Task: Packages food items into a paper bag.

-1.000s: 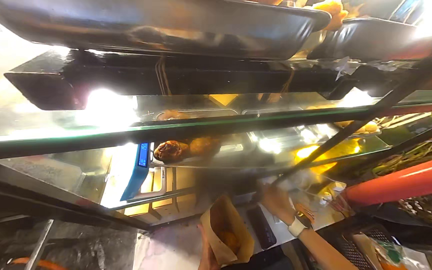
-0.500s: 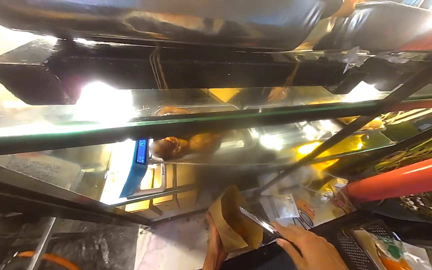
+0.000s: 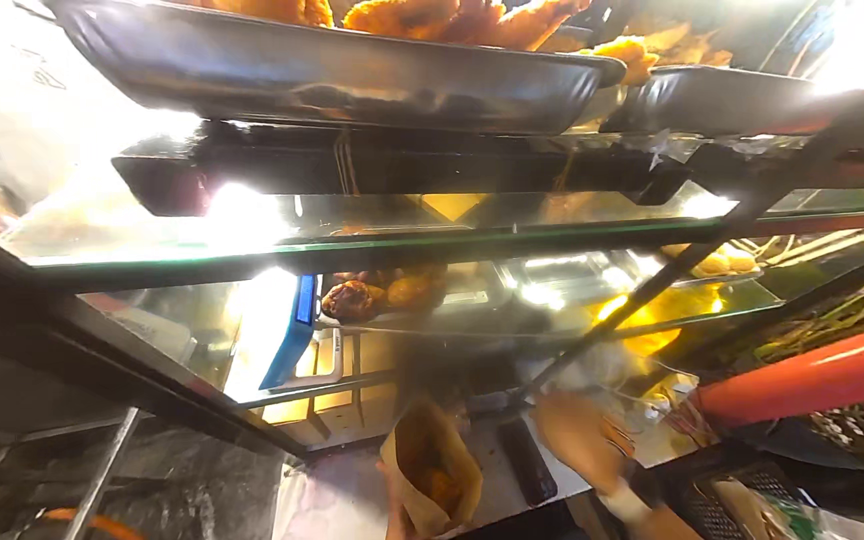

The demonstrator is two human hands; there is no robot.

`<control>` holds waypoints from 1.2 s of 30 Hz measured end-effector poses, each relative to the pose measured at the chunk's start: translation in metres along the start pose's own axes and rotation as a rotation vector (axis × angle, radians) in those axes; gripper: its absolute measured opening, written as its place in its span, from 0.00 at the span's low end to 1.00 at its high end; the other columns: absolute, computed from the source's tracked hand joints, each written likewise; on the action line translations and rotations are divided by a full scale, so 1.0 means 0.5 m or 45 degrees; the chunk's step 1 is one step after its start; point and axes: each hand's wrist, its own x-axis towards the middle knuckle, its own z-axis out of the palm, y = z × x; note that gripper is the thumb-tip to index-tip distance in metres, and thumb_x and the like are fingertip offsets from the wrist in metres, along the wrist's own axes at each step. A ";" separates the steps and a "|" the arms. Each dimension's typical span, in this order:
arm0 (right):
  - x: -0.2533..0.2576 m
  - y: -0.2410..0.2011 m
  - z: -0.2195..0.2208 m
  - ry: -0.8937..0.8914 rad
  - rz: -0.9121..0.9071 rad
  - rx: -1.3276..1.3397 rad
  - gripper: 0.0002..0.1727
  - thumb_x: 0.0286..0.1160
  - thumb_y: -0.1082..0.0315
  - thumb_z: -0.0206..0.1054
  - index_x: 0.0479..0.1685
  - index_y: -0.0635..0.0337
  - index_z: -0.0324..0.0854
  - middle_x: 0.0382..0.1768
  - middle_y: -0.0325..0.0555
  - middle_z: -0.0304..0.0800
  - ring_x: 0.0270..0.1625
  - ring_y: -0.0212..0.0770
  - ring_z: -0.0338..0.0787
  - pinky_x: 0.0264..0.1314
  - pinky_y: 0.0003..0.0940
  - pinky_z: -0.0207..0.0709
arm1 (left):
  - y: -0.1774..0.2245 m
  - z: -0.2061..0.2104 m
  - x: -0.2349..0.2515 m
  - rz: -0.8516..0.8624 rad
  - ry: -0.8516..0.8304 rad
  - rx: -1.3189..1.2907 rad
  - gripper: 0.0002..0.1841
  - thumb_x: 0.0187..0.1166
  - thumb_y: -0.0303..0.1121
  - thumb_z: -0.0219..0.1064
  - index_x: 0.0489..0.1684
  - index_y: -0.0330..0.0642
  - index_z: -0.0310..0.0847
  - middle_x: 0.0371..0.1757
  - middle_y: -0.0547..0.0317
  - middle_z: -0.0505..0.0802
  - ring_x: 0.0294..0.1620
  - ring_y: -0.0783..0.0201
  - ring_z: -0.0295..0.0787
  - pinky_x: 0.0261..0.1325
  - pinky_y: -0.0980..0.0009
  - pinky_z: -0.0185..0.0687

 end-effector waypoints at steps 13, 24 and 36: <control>0.197 -0.028 0.066 0.029 -0.070 -0.091 0.19 0.80 0.72 0.61 0.67 0.72 0.81 0.68 0.73 0.83 0.72 0.71 0.81 0.70 0.70 0.74 | 0.046 -0.006 -0.036 0.148 -0.068 -0.001 0.47 0.76 0.79 0.39 0.81 0.50 0.66 0.65 0.52 0.90 0.64 0.57 0.89 0.59 0.52 0.90; 0.091 0.140 0.107 0.152 -0.137 0.766 0.25 0.86 0.54 0.63 0.79 0.49 0.81 0.63 0.56 0.92 0.65 0.56 0.90 0.73 0.61 0.76 | 0.002 0.009 0.033 0.174 -0.056 0.087 0.41 0.82 0.73 0.27 0.80 0.52 0.61 0.60 0.64 0.91 0.58 0.69 0.90 0.59 0.59 0.90; -0.099 0.043 0.088 0.109 -0.589 0.512 0.32 0.86 0.49 0.61 0.83 0.56 0.75 0.61 0.66 0.88 0.63 0.66 0.89 0.66 0.69 0.77 | -0.004 0.066 0.036 0.202 -0.006 0.139 0.41 0.86 0.68 0.20 0.85 0.50 0.55 0.63 0.59 0.89 0.60 0.68 0.89 0.60 0.59 0.88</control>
